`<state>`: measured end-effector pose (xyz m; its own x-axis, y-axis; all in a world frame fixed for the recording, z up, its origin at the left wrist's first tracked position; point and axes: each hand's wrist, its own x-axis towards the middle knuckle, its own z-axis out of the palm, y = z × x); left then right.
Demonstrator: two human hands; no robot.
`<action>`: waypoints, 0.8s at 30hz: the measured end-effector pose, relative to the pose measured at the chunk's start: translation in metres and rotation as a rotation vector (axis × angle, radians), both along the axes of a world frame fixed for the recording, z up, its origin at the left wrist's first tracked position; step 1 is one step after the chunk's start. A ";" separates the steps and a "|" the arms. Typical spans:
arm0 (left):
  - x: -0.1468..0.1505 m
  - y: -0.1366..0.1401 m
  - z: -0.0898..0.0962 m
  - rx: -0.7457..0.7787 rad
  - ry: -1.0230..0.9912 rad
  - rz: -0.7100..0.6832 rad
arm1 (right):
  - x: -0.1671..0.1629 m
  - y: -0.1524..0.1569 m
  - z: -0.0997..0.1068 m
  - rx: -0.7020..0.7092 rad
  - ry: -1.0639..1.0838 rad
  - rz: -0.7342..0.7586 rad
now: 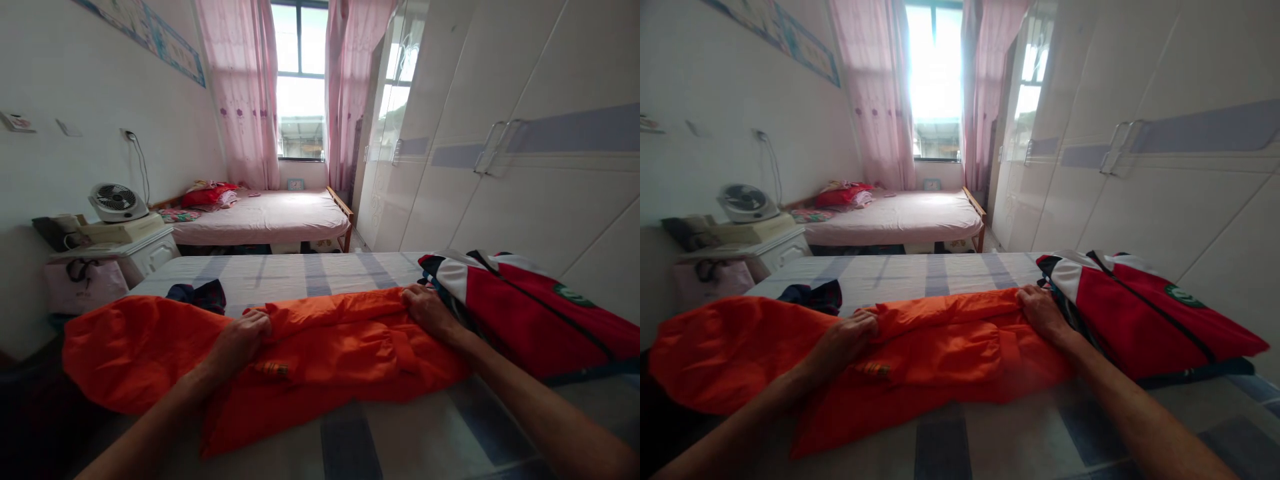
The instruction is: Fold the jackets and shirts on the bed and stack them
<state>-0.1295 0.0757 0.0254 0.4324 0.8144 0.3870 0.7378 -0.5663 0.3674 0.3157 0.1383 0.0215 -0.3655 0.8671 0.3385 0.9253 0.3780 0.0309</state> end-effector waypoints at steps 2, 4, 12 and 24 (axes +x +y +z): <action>0.003 -0.004 -0.005 -0.008 0.018 0.018 | -0.001 -0.006 -0.001 0.006 -0.013 0.003; 0.006 -0.005 -0.003 -0.029 0.034 0.091 | -0.001 -0.010 -0.001 0.048 -0.019 -0.020; 0.015 -0.012 0.003 -0.207 -0.015 0.306 | -0.009 -0.022 0.008 -0.061 -0.082 -0.080; 0.042 -0.013 -0.007 -0.212 -0.094 0.415 | -0.046 -0.013 0.009 -0.325 0.043 0.041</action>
